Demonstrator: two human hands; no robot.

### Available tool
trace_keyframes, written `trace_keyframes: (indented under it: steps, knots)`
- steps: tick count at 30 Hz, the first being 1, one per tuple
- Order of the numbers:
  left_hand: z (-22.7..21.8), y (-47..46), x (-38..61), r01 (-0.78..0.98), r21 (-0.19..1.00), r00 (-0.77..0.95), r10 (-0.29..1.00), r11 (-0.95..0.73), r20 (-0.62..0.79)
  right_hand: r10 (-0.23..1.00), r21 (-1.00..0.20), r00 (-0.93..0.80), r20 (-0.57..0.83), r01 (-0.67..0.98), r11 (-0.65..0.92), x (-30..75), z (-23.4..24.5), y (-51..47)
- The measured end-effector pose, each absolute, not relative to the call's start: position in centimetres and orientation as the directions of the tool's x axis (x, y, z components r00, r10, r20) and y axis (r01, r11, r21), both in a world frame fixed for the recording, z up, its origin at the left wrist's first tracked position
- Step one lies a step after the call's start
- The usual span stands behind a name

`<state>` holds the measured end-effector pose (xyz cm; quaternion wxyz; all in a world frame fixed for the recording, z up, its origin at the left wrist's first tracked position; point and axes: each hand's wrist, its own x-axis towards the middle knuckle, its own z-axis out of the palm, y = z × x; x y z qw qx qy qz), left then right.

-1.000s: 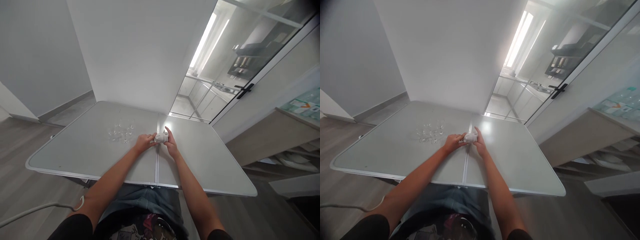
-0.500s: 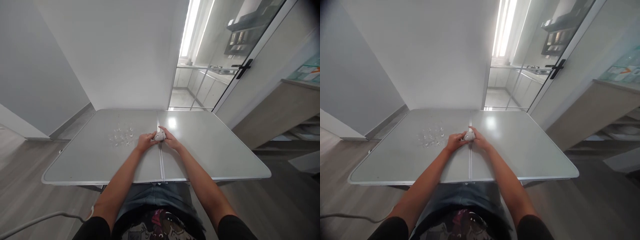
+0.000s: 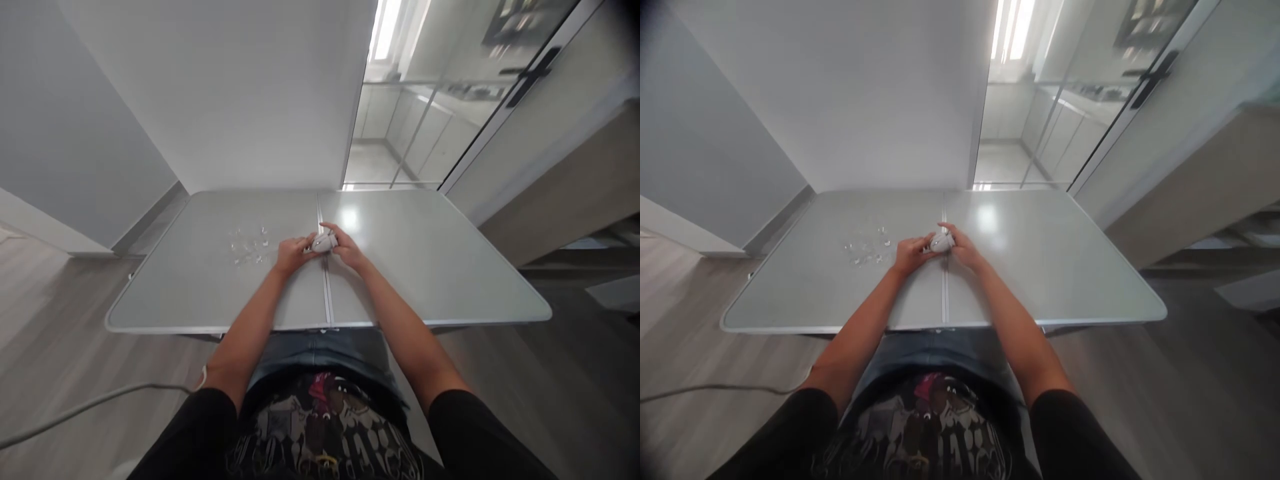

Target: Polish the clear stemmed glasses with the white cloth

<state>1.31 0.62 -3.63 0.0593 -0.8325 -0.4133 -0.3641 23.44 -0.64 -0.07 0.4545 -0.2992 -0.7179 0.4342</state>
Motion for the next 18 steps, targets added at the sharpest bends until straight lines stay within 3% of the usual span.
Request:
trace_keyframes:
  steps: [3, 8, 15, 18]
  knots:
    - [-4.0, 0.8, 1.8, 0.704, 0.212, 0.431, 0.644, -0.678, 0.632, 0.841, -0.891, -0.397, 0.368, 0.109, 0.441, 24.8, 0.0, -0.3]
    - [-4.2, 1.4, 2.2, 0.739, 0.174, 0.404, 0.635, -0.65, 0.658, 0.832, -0.802, -0.332, 0.445, 0.266, 0.535, 24.6, 0.1, -0.6]
    - [-4.2, 1.5, 1.6, 0.746, 0.175, 0.392, 0.636, -0.643, 0.665, 0.86, -0.915, -0.381, 0.339, 0.078, 0.395, 23.3, 0.3, -1.0]
    - [-4.0, 1.2, 1.5, 0.706, 0.192, 0.428, 0.627, -0.682, 0.651, 0.871, -0.927, -0.375, 0.319, 0.07, 0.369, 23.5, 0.2, -0.8]
